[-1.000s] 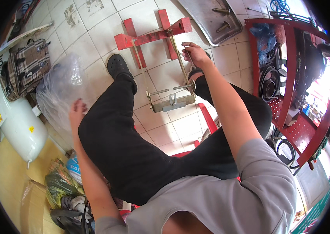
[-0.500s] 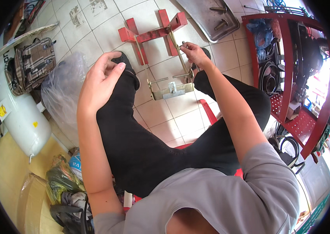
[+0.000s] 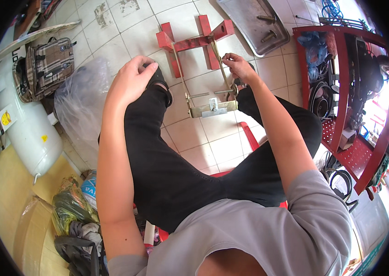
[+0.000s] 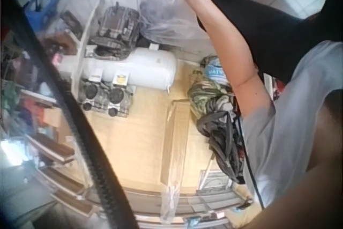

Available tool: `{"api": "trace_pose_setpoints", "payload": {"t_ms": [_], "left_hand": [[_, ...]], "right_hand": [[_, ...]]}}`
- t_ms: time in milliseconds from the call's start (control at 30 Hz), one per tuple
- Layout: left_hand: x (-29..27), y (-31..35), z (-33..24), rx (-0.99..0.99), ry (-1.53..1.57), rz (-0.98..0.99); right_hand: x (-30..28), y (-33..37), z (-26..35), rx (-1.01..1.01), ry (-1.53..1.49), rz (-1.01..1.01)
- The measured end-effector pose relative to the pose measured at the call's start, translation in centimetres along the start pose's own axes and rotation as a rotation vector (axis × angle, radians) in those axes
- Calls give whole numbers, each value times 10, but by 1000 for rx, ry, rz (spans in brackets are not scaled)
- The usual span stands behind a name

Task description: The person sits on a low stool and assembles a metal frame structure using a red metal stand as a jig. They insert metal rods into the frame, secure them with bolts, and tighten the connections using a wrench. The person repeatedly adjusts the frame and tightens bolts to ensure the assembly is secure.

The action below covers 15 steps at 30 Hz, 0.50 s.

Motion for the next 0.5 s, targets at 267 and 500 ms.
{"api": "trace_pose_setpoints", "payload": {"t_ms": [267, 500], "left_hand": [[3, -20, -7, -79, -41, 14], [8, -23, -13, -72, -58, 24]], "right_hand": [[1, 2, 0, 80, 208, -138], [-3, -2, 2, 15, 120, 19]]}}
Point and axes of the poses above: each hand's wrist, its own y-axis away from the middle knuckle, its own x-axis out of the palm, z = x × y, the point moved 6 cm from there along -y, towards the middle knuckle, and after that the axes turned 9 degrees about -x, right-handed, at the moved point
